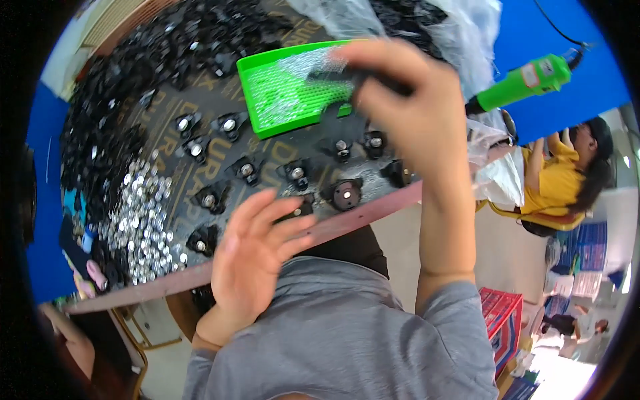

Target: The person assembles small black plastic components with metal screws and washers on a workbench, using an electric screwdriver to secure the parts together.

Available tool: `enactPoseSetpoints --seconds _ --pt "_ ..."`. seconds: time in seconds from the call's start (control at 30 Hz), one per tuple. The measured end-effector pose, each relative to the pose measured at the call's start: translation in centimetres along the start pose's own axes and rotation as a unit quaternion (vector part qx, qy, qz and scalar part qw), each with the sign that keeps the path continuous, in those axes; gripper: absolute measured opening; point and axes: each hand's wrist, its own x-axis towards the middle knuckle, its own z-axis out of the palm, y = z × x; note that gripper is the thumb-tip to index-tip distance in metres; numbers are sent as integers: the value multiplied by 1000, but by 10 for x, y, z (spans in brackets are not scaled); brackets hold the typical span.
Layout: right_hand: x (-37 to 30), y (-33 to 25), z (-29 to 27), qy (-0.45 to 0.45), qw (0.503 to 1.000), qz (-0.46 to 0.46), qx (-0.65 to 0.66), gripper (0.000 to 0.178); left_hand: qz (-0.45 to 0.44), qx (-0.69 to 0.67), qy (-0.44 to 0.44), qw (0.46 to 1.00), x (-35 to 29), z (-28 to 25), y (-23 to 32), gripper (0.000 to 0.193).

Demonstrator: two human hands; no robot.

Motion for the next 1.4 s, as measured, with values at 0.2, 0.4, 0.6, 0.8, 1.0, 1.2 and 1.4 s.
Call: enactPoseSetpoints --seconds 0.2,0.4,0.6,0.8,1.0,1.2,1.4 --pt "-89 -36 42 -184 973 -139 -9 47 -199 -239 79 947 6 11 2 53" --pt "-94 -40 39 -245 967 -51 57 58 -156 -212 120 957 -6 6 -5 49" --pt "-95 -39 31 -255 963 -3 85 57 -129 -260 54 955 -7 1 -10 49" --pt "-104 -30 32 -220 967 17 126 37 -173 -167 100 966 -8 9 -7 50" --pt "-118 -25 41 -82 958 111 252 38 -184 -174 76 964 -15 0 -12 48" --pt "-115 -29 31 -77 989 83 94 30 -115 -6 86 990 -17 6 -20 44" --pt "-118 -25 33 -85 995 35 39 17 -82 58 65 993 -21 1 -30 49"
